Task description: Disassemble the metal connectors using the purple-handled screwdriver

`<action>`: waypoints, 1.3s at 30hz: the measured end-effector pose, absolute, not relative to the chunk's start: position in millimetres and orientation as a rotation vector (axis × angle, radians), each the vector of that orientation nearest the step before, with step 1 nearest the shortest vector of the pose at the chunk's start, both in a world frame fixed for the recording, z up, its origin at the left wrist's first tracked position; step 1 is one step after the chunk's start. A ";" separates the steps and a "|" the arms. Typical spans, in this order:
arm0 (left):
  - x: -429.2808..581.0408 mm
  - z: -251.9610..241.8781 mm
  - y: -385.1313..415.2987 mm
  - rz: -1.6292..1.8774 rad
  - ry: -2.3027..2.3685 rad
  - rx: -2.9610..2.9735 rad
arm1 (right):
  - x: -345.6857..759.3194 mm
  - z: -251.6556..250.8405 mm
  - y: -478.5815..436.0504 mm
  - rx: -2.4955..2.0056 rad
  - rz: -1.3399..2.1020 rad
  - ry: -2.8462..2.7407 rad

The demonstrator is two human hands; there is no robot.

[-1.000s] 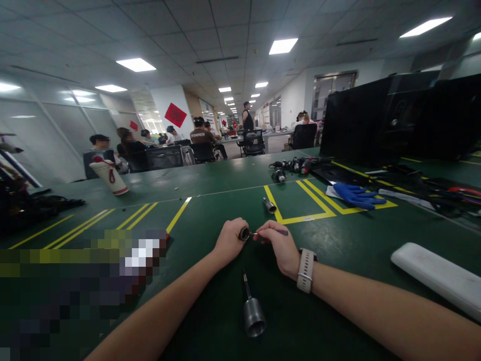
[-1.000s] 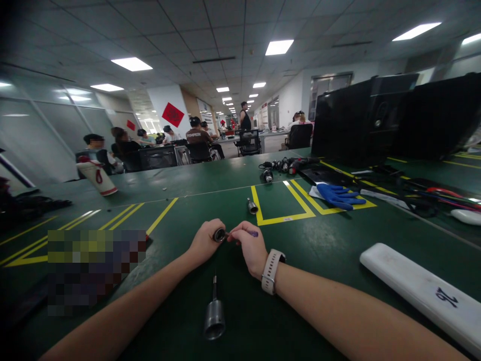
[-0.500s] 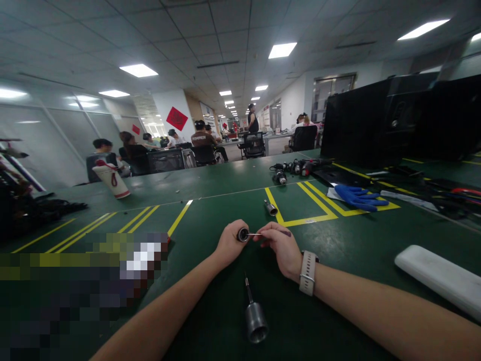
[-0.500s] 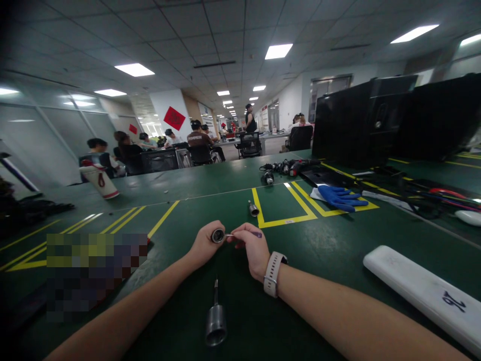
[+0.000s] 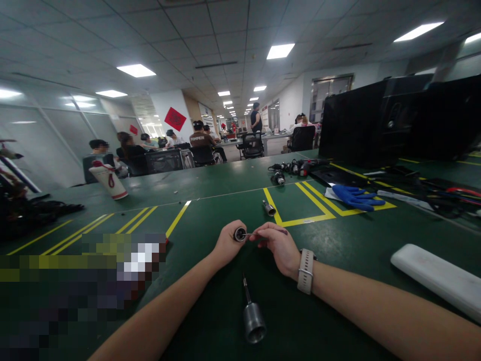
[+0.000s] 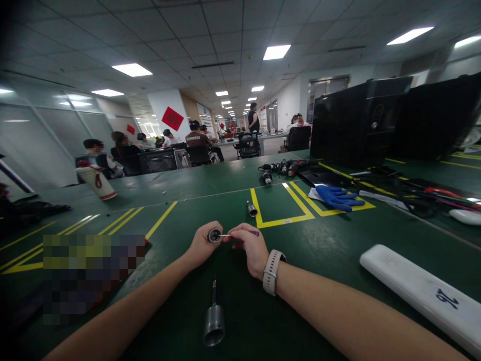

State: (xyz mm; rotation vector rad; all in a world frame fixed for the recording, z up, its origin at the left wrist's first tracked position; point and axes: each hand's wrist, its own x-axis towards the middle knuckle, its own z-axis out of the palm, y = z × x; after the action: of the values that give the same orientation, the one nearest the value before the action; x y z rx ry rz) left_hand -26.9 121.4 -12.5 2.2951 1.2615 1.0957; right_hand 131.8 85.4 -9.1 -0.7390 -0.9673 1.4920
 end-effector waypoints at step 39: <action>-28.2 -13.1 123.3 1.008 1.080 2.225 | 131.6 -6.2 84.1 -0.737 1.508 -0.956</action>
State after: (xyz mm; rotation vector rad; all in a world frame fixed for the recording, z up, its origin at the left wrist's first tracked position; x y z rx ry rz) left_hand -28.2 123.3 -13.1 2.2250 1.0800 1.0078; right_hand 131.6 84.1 -6.2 -0.7365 -0.9562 1.5080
